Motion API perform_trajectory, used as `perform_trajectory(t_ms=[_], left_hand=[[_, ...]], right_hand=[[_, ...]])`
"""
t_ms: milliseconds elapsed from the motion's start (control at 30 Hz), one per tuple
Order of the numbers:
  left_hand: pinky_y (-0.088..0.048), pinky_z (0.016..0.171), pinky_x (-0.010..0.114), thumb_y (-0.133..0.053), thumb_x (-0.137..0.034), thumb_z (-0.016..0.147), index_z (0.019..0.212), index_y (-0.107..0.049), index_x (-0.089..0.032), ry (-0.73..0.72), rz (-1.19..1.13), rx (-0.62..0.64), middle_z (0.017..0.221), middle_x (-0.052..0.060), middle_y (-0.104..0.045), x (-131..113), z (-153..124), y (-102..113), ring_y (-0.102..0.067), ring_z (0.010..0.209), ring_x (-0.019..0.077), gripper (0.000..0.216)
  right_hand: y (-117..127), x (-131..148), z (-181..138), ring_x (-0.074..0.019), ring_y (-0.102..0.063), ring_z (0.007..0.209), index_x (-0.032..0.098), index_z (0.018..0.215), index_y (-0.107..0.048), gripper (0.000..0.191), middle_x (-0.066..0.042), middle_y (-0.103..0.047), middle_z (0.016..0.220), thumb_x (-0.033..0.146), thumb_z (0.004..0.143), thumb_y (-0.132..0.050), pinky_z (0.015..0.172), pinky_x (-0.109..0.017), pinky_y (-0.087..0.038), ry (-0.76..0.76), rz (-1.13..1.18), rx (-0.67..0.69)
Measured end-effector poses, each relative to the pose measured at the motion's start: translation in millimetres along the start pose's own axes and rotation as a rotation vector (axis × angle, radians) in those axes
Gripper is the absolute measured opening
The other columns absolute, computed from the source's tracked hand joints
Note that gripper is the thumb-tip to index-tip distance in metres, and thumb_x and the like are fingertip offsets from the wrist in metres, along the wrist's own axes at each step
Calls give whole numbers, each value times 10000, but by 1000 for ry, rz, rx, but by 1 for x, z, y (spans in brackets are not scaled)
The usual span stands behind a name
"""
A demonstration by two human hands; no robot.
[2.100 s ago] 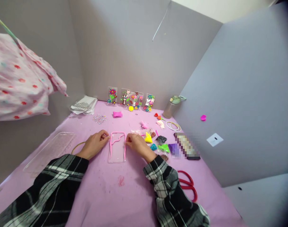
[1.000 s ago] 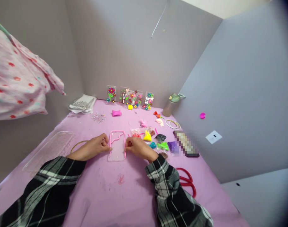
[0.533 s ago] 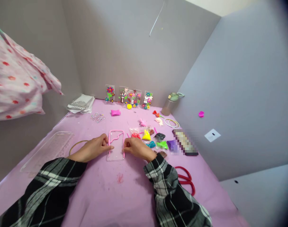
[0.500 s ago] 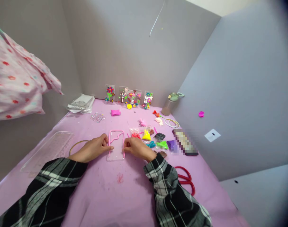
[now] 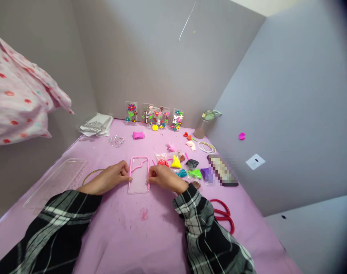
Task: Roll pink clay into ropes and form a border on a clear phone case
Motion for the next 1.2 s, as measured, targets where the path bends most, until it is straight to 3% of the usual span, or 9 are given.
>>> perform_trajectory(t_ms=[200, 667, 733, 833, 1000, 1100, 1200], left_hand=[[-395, 643, 287, -678, -566, 720, 851, -565, -238, 0, 29, 73, 736, -28, -678, -11, -6, 3, -596, 713, 200, 371], [-378, 592, 268, -782, -517, 642, 835, -575, -242, -18, -28, 69, 686, -50, -654, 2, 1, -2, -583, 661, 185, 395], [-358, 570, 273, -736, -585, 683, 801, -575, -239, -39, -40, 10, 642, -53, -600, -3, 1, 4, -526, 611, 173, 399], [-354, 609, 288, -562, -674, 811, 748, -519, -241, -96, -69, -174, 662, -44, -504, -16, -4, 23, -468, 652, 173, 439], [-304, 634, 301, -476, -637, 917, 671, -430, -239, -127, -142, -611, 635, -48, -360, -37, -24, 51, -369, 637, 163, 470], [-294, 625, 302, -500, -593, 927, 667, -440, -238, -168, -182, -698, 616, -51, -349, -42, -29, 48, -351, 617, 158, 444], [-315, 635, 297, -513, -567, 923, 661, -445, -234, -222, -211, -705, 618, -52, -364, -43, -28, 40, -369, 620, 153, 429]], right_hand=[[2, -1, -1, -98, -522, 672, 157, 790, -669, 116, 36, -606, 719, 141, 834, -775, 612, -221, -325, 1, -21, 12], [0, 3, -4, -97, -501, 621, 168, 744, -652, 155, 47, -590, 666, 160, 816, -790, 592, -228, -307, 12, -11, -3], [6, 6, -7, -94, -511, 614, 167, 714, -643, 172, 43, -602, 661, 159, 840, -761, 598, -226, -318, 28, -9, -36], [28, 4, -14, -98, -585, 683, 171, 757, -654, 194, 22, -664, 731, 163, 946, -608, 651, -208, -373, 30, -2, -175], [91, -23, -19, -145, -671, 816, 162, 1110, -663, 335, -47, -729, 893, 198, 1045, -337, 706, -230, -445, -150, -64, -505], [119, -41, -4, -196, -689, 966, 178, 1133, -678, 270, -86, -741, 992, 234, 1026, -437, 822, -289, -470, -294, -153, -575], [125, -52, 24, -250, -661, 1101, 153, 1095, -693, 194, -135, -716, 1140, 267, 945, -649, 929, -371, -487, -415, -221, -531]])
Point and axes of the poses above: each hand's wrist, its own z-axis towards the middle knuckle, its own y-axis out of the back of the hand, x = y × z, the point moved 4 cm from there along z, towards the middle knuckle
